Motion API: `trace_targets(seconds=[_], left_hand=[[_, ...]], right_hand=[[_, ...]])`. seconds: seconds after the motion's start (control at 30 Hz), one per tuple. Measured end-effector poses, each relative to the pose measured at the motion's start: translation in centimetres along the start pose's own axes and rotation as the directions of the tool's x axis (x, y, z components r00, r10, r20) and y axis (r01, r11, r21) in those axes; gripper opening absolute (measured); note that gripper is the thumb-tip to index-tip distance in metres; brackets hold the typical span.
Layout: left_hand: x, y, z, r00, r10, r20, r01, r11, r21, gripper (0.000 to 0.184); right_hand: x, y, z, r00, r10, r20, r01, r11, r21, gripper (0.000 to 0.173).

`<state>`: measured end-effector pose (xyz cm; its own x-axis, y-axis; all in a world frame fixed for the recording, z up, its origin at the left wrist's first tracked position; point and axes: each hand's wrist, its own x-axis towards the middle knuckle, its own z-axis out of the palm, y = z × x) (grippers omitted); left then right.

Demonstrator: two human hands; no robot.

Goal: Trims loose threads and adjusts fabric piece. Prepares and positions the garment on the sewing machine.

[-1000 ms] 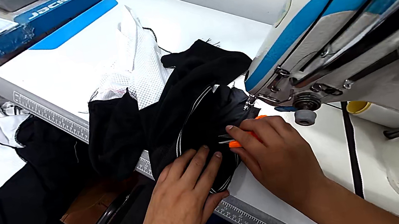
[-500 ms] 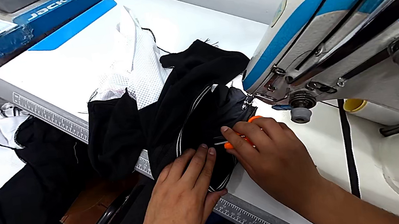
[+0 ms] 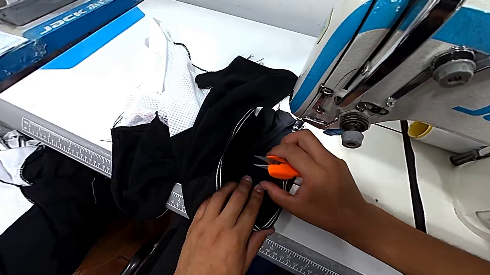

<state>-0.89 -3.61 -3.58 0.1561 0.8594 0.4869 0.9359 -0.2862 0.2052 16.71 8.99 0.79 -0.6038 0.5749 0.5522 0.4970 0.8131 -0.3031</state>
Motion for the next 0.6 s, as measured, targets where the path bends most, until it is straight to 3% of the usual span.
trace_targets(seconds=[0.2,0.47,0.6], left_hand=[[0.1,0.0,-0.1,1.0,0.009,-0.01,-0.01,1.0,-0.024,0.049],[0.2,0.0,-0.1,1.0,0.006,0.0,-0.006,1.0,-0.015,0.049],[0.1,0.1,0.0,1.0,0.011,-0.003,-0.011,1.0,-0.013,0.051]], right_hand=[[0.6,-0.1,0.5,0.983,-0.115,0.141,0.114,0.993,0.016,0.01],[-0.2,0.3,-0.1,0.982,-0.153,0.114,0.174,0.964,-0.201,0.007],[0.1,1.0,-0.1,0.986,-0.139,0.097,0.131,0.988,0.076,0.012]])
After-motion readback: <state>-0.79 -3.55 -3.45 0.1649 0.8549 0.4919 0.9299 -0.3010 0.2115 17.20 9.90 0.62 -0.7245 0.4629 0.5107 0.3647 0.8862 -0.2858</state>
